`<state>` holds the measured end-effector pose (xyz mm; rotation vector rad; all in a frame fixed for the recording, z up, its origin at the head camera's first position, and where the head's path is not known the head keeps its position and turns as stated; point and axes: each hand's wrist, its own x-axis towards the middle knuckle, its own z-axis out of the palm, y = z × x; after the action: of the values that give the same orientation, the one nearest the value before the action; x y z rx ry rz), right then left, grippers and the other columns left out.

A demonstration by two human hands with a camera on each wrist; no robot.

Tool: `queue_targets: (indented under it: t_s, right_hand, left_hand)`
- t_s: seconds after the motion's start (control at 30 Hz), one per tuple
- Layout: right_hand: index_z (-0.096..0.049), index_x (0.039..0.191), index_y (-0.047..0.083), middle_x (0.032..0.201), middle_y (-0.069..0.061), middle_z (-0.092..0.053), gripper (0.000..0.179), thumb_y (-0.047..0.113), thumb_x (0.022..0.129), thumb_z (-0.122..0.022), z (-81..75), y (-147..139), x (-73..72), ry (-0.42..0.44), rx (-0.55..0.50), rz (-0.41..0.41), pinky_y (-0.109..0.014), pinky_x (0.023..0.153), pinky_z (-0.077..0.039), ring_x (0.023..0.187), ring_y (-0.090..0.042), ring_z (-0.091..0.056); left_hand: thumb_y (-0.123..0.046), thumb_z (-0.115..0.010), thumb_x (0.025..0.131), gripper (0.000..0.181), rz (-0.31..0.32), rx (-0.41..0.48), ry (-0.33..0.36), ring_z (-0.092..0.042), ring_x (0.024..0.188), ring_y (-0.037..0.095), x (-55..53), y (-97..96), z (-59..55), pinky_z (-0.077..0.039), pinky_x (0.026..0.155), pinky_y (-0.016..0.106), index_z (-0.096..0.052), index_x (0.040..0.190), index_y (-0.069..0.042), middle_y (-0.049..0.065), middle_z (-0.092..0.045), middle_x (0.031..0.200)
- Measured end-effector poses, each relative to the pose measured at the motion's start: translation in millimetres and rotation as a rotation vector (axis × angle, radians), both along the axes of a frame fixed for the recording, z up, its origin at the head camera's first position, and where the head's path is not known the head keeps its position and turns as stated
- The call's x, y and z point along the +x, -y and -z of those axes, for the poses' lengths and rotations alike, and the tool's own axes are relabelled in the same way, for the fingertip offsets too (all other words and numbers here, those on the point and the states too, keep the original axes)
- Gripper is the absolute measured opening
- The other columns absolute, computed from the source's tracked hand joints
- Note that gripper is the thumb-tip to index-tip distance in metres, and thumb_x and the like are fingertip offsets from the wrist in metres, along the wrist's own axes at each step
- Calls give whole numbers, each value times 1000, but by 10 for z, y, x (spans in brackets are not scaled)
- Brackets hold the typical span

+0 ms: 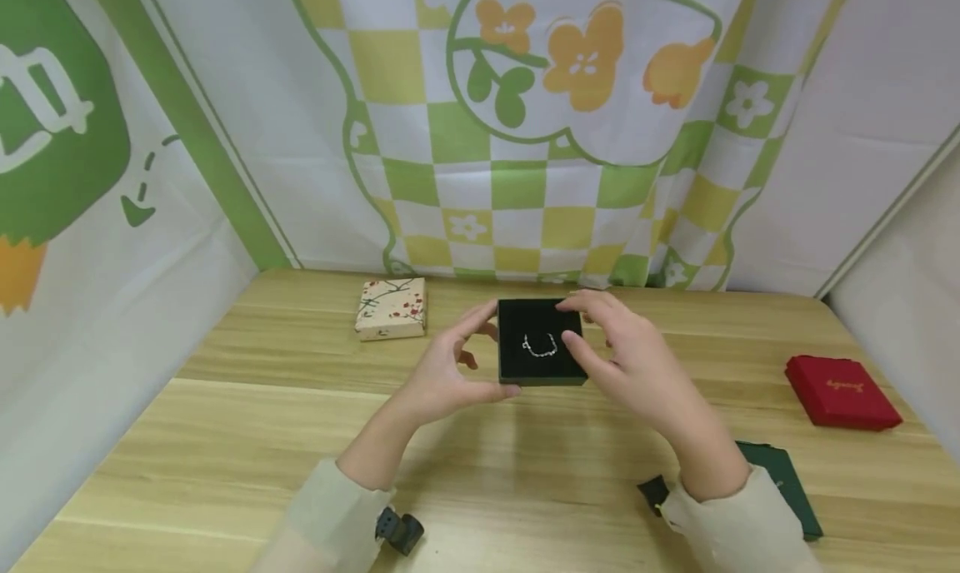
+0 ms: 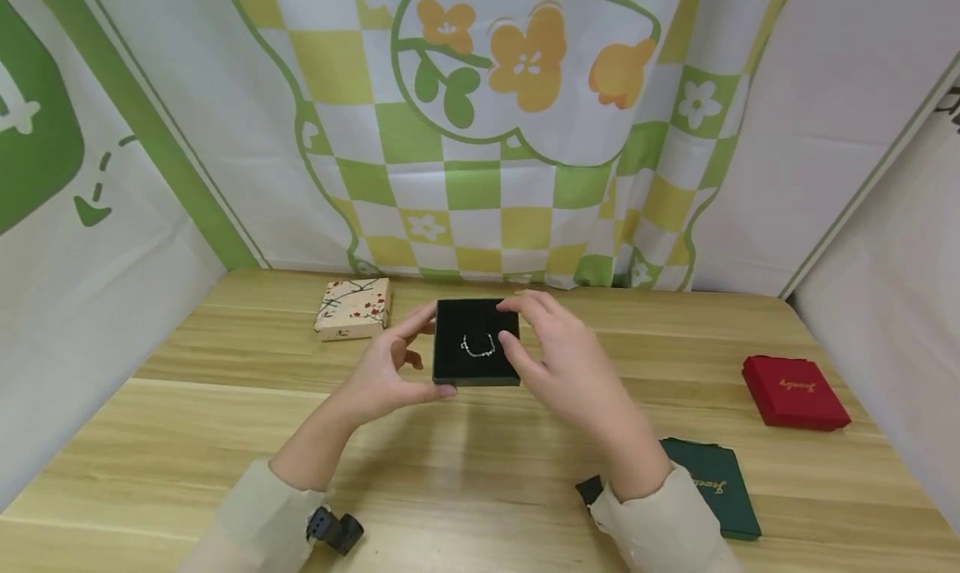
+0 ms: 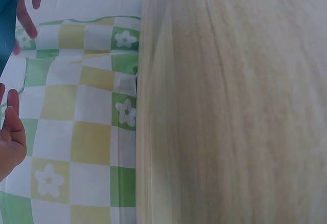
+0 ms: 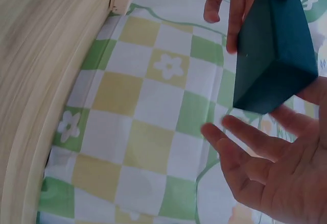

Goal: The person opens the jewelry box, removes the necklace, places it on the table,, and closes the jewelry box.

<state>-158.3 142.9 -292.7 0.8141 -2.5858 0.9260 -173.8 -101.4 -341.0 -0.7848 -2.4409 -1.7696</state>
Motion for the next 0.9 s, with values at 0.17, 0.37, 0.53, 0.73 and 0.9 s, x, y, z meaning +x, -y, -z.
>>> queue_targets:
  t_s: [0.17, 0.37, 0.53, 0.73, 0.9]
  right_hand:
    - [-60, 126, 3, 114, -11, -65, 35, 4, 91, -57, -19, 66, 26, 3, 87, 23, -37, 73, -50, 89, -22, -62]
    - [-60, 128, 1, 122, -13, -62, 40, 4, 88, -55, -42, 74, 47, 49, 178, 21, -42, 84, -48, 106, -25, -58]
    - [-58, 131, 4, 122, -11, -58, 44, 4, 87, -55, -60, 53, 64, 119, 221, -8, -43, 81, -45, 105, -25, -52]
    - [-57, 125, 9, 126, -7, -55, 38, 9, 87, -57, -65, 29, 96, 170, 280, 33, -48, 78, -36, 122, -32, -44]
    - [-53, 121, 7, 127, -6, -51, 35, 6, 86, -55, -36, 40, 84, 162, 219, 8, -48, 82, -36, 120, -29, -43]
  left_hand:
    - [-11, -87, 71, 98, 18, -24, -2, -52, 117, 26, 1, 4, 28, -47, 80, 39, -35, 154, -9, 6, -47, 148]
    - [-11, -87, 72, 98, 39, -42, 10, -50, 121, 32, -3, 8, 41, -46, 81, 35, -34, 155, -10, 6, -51, 143]
    - [-10, -87, 71, 97, 40, -62, 19, -51, 120, 29, -2, 4, 57, -46, 80, 35, -37, 153, -9, 6, -55, 136]
    - [-12, -88, 70, 95, 59, -87, 7, -53, 118, 29, 0, -33, 63, -47, 78, 39, -39, 152, -12, 4, -54, 141]
    - [-13, -88, 70, 96, 58, -88, 3, -53, 119, 34, 13, -36, 45, -46, 79, 42, -39, 153, -11, 5, -53, 141]
